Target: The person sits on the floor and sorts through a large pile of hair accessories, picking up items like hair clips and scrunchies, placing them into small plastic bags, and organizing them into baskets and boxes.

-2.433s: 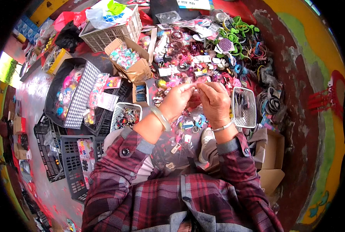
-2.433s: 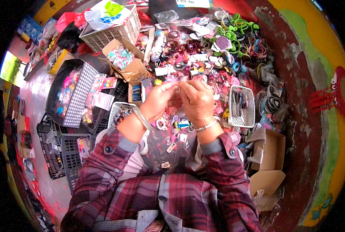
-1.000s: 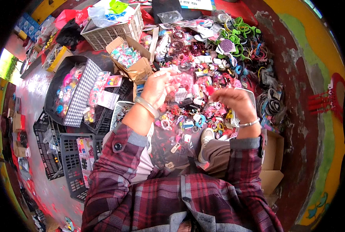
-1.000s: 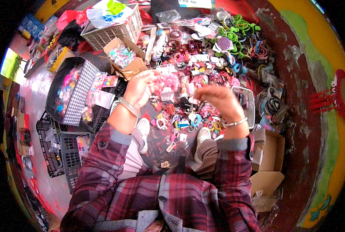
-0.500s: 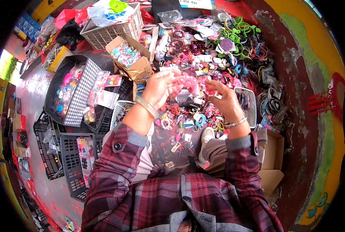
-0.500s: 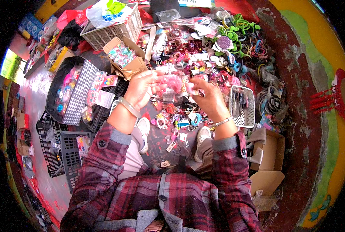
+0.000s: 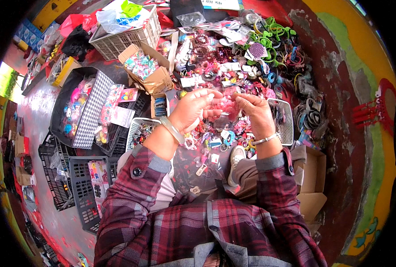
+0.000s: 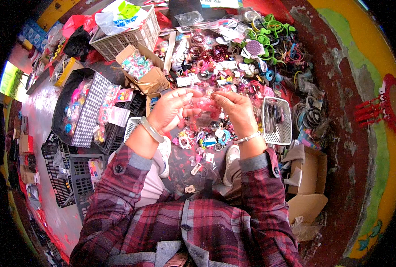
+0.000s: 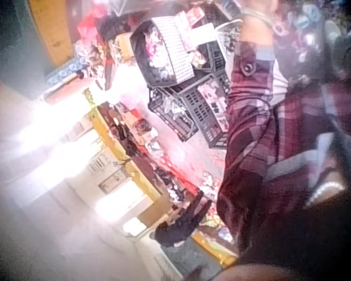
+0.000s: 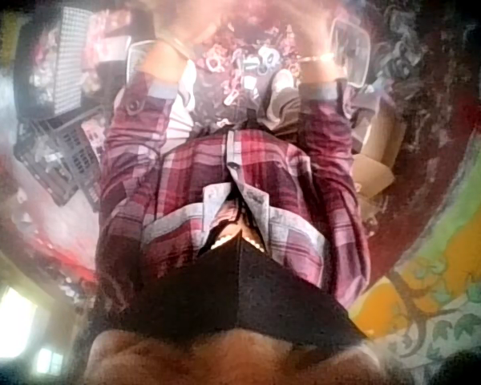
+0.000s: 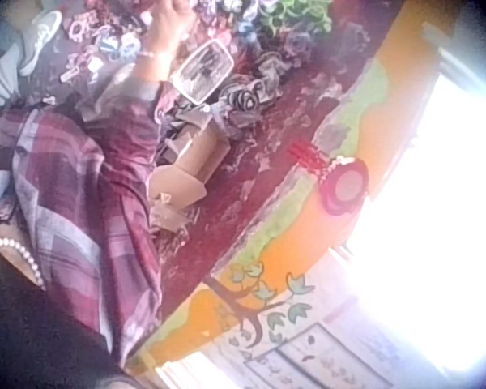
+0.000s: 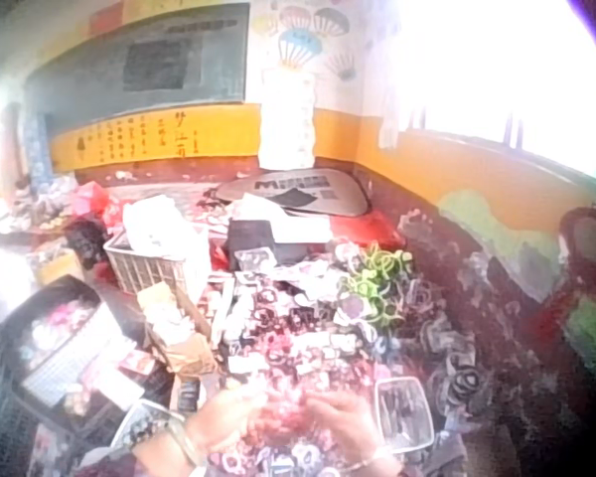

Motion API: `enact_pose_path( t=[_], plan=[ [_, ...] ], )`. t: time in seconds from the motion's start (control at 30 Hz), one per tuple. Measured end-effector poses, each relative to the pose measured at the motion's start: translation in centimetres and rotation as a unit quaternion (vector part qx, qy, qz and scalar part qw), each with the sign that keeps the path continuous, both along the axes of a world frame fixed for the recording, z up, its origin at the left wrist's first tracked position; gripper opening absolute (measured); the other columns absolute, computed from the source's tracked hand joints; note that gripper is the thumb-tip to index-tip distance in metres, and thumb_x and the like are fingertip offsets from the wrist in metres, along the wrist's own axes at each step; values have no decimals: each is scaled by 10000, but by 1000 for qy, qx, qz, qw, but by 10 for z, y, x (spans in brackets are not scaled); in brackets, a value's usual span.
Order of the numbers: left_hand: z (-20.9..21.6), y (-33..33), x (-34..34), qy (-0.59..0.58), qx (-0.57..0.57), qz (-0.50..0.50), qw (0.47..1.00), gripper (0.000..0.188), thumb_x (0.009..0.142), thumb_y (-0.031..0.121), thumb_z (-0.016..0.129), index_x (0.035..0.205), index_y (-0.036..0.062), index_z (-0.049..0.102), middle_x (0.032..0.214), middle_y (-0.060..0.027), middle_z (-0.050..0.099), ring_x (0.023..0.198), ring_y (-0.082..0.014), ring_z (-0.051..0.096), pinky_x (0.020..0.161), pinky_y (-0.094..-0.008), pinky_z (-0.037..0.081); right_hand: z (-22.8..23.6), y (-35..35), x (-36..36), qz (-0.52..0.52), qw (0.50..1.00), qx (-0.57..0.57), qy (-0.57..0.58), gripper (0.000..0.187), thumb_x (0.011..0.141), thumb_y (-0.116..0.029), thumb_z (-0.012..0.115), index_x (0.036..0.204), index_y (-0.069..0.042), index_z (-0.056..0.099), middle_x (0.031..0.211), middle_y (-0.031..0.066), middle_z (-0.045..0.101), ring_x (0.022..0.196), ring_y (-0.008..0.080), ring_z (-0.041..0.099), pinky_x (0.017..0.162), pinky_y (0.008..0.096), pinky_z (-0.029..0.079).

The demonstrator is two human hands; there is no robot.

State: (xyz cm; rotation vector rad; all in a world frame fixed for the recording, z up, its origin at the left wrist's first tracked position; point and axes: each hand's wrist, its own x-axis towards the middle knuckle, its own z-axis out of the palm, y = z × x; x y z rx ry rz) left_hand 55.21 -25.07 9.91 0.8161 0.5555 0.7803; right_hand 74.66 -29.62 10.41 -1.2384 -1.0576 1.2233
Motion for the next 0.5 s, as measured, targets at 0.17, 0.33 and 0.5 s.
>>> enact_pose_path(
  t=[0.17,0.33,0.5],
  plan=[
    [3,1,-3,-4,-21,-12,1000,211,895,101,462,1038,-42,522,1012,-106,556,939,-171,556,761,-292,516,7,-3,-1,4,999,-28,45,162,815,-148,617,917,-33,667,804,-6,647,684,39,530,592,184,391],
    [2,2,-2,-2,-15,6,1000,207,881,79,488,1045,-34,542,1004,-115,589,867,-166,611,722,-266,526,3,-1,1,-6,997,-54,54,133,809,-127,623,893,-37,674,759,-19,632,625,30,508,543,177,383],
    [5,-1,0,63,27,-11,998,207,876,78,498,1051,-15,556,984,-104,603,819,-118,606,640,-213,526,3,-1,-4,-18,1000,-15,21,133,803,-104,624,908,-38,673,741,-24,623,574,26,478,512,170,355]
  ],
)
